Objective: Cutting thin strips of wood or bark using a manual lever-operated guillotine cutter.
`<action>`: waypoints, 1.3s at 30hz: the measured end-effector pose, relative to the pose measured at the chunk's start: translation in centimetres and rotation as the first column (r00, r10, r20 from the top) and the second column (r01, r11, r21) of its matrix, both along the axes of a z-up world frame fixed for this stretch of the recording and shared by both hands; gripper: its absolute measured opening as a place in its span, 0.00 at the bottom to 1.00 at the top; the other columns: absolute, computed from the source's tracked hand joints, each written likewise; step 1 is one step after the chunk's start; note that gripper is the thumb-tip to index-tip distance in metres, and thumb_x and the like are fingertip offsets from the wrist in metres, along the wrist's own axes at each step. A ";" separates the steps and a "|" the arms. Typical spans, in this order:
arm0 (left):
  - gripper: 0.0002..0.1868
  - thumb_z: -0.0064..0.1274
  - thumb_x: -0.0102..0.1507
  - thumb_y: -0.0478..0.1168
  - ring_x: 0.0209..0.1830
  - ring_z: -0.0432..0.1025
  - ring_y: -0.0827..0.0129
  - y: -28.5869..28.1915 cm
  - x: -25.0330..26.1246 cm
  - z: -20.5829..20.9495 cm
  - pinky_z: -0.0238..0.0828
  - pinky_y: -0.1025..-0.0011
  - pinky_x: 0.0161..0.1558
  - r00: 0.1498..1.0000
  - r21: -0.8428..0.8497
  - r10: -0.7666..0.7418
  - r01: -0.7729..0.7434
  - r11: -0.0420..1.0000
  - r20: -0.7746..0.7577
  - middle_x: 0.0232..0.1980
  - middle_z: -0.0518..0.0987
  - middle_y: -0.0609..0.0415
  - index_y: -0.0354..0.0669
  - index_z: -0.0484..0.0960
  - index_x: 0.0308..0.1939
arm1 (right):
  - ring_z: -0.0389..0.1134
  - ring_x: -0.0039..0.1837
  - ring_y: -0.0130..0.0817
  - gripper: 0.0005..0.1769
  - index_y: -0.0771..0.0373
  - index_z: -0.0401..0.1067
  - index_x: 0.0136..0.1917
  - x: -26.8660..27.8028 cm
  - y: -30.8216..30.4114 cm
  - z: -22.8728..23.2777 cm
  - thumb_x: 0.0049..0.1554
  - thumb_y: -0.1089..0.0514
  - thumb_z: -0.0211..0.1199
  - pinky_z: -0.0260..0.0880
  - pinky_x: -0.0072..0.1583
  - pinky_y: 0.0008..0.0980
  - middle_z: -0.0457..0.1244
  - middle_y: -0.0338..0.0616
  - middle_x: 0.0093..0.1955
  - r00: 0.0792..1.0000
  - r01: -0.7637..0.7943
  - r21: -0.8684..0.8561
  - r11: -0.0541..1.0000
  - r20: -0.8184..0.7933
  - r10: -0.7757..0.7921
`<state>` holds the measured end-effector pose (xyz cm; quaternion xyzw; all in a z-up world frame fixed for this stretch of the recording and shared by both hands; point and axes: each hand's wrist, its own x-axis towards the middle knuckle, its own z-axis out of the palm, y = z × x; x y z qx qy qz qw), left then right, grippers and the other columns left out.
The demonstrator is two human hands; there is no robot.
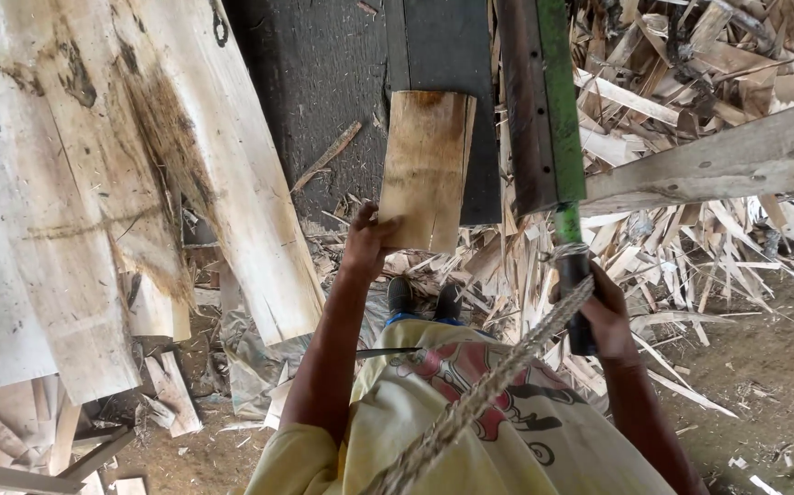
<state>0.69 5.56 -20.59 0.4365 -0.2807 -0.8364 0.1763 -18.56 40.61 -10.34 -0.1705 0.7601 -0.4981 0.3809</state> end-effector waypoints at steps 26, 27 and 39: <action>0.15 0.60 0.61 0.32 0.47 0.76 0.72 10.4 3.9 -0.6 0.72 0.72 0.54 0.964 -0.168 -0.255 0.240 0.956 -0.074 0.48 0.85 0.55 0.33 0.83 0.52 | 0.68 0.42 0.32 0.14 0.65 0.74 0.54 7.0 -12.0 -7.1 0.67 0.52 0.56 0.71 0.47 0.32 0.68 0.41 0.43 0.556 0.647 -0.108 0.755 0.745 -0.369; 0.15 0.60 0.61 0.32 0.47 0.76 0.72 10.9 3.9 -0.7 0.72 0.72 0.54 0.963 -0.165 -0.258 0.243 0.956 -0.073 0.48 0.85 0.55 0.33 0.83 0.52 | 0.68 0.42 0.32 0.14 0.65 0.74 0.54 7.2 -11.8 -6.4 0.67 0.52 0.56 0.71 0.47 0.32 0.68 0.41 0.43 0.553 0.649 -0.105 0.753 0.745 -0.373; 0.07 0.61 0.59 0.27 0.38 0.73 0.69 9.8 3.9 -3.0 0.73 0.72 0.42 0.997 -0.232 0.076 -0.077 0.970 -0.013 0.39 0.82 0.54 0.35 0.81 0.41 | 0.73 0.47 0.35 0.19 0.67 0.76 0.52 4.0 -4.2 -19.3 0.63 0.46 0.61 0.75 0.50 0.35 0.70 0.46 0.48 0.866 0.497 -0.102 0.862 0.130 -0.483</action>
